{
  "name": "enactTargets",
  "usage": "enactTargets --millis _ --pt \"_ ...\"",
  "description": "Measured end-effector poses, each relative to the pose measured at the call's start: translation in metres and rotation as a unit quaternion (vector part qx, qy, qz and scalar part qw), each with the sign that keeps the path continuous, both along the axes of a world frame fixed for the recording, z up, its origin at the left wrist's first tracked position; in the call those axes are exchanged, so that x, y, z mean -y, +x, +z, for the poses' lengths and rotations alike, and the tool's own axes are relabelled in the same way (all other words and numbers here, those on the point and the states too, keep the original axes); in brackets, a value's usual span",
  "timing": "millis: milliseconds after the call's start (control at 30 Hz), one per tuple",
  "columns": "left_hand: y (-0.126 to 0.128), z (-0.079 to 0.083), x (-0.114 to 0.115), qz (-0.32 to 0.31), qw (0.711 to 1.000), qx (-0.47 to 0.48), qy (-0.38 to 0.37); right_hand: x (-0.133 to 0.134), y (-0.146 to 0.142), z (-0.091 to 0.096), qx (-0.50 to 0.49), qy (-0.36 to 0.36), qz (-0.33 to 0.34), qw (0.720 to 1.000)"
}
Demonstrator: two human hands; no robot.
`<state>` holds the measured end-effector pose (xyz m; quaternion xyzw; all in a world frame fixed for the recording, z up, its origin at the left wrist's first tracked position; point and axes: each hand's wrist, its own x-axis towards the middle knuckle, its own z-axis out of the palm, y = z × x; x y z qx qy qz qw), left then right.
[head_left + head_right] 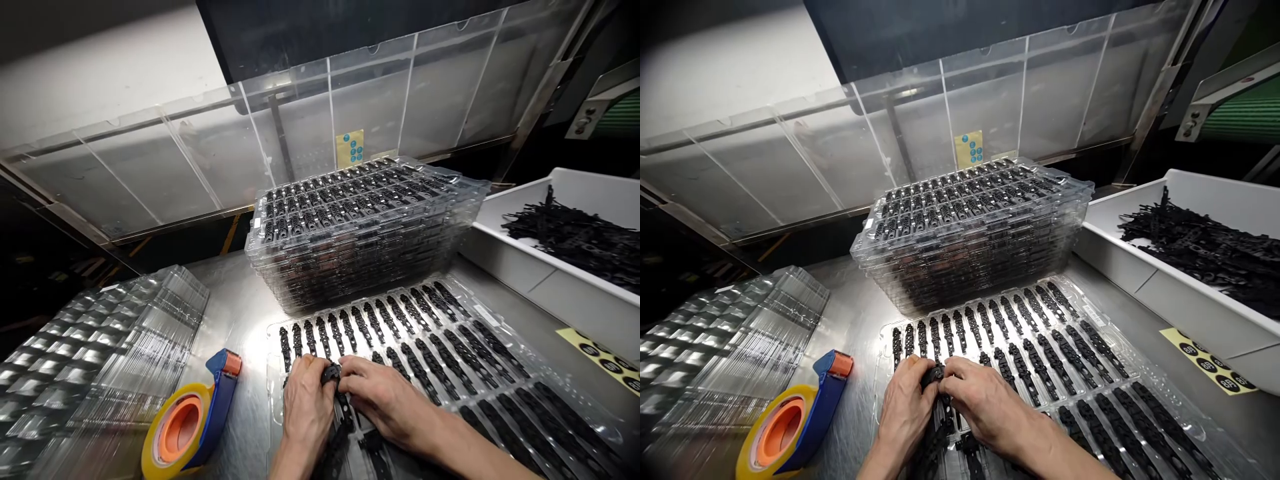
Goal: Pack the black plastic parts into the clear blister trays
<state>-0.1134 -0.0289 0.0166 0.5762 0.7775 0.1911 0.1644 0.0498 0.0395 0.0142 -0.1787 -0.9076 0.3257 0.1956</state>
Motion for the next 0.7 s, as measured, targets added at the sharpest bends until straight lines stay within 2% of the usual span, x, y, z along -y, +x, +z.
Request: enactTargets --millis 133,333,700 --pt "0.003 0.004 0.001 0.024 0.999 -0.017 -0.013 -0.003 -0.008 -0.003 0.020 -0.018 -0.058 0.998" --pt "0.003 0.008 0.005 0.054 0.997 -0.034 -0.047 -0.011 -0.013 0.000 0.029 -0.014 -0.060 0.998" --pt "0.005 0.009 0.002 0.013 0.994 -0.061 -0.085 -0.004 0.004 0.017 0.103 0.029 -0.058 0.993"
